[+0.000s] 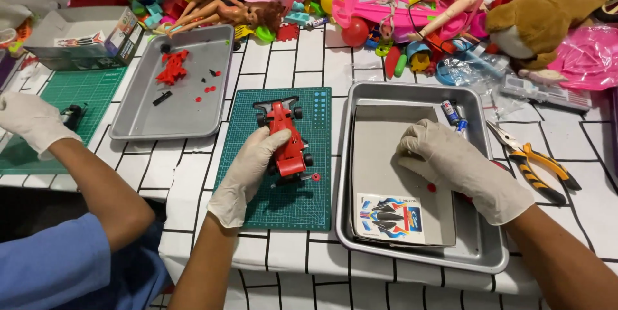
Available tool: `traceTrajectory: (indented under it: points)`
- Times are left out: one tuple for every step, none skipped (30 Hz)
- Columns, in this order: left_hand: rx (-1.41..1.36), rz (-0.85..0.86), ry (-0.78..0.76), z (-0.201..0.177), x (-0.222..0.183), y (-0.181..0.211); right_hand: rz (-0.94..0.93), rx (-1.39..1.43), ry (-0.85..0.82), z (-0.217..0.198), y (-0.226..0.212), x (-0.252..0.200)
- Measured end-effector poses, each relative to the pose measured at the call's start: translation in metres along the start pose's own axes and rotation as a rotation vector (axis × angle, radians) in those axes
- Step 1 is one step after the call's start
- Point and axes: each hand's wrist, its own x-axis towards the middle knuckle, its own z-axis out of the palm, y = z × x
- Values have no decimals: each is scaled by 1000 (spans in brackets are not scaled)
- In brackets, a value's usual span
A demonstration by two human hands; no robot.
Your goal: Assembling a red toy car by attaching small plastic components to the chassis on a cutting mat.
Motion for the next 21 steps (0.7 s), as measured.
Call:
traceTrajectory:
  points:
    - [3,1,-3,2,-2,4,3,1,3,-4,-3,0]
    - [1,-3,1,3,-2,7,-7,-4,-8,-8,-6,0]
    - [-5,-15,0,7,-3,9,-14,-9,-28,-12,-7,-2]
    - [-7,-20,-5,7,1,5,-8,-9,-33,-8,-4,-2]
    - [-11,-8,-11,7,6,0,-35,-11,-24,-4,0,-4]
    - [-15,5,-17,7,10,-6,-62,-13,-16,-1,4,-5]
    - [-18,-2,-20,8,13,-6,-59,-12,-23,6,9,-7]
    - [-13,7,-40,8,17,-7,-47,-28,-62,12,14,-9]
    - [-9,20,-63,9,21,-9,-33,-47,-98,19,19,-12]
    - [-12,17,-69,11,15,-5,-27,-50,-103,12,12,-17]
    - [6,32,-62,16,16,4,-37,-51,-130,2,8,-20]
    - [24,47,-55,19,16,14,-46,-52,-158,-9,4,-22]
    - [21,49,-54,25,18,15,-47,-55,-159,-1,7,-25]
    - [-17,71,-56,29,18,16,-67,-91,-176,7,8,-29]
    - [-49,110,-53,31,21,23,-93,-132,-178,13,11,-25]
    - [-46,128,-47,31,26,25,-100,-140,-163,13,12,-21]
    - [-92,116,-65,33,29,22,-86,-155,-180,15,11,-21]
    - [-137,105,-83,35,32,19,-71,-169,-197,17,11,-22]
    - [-148,91,-81,37,30,17,-73,-167,-215,13,9,-22]
    - [-181,124,-102,40,30,14,-70,-157,-212,9,8,-22]
    - [-209,162,-128,41,30,13,-63,-145,-202,6,6,-20]
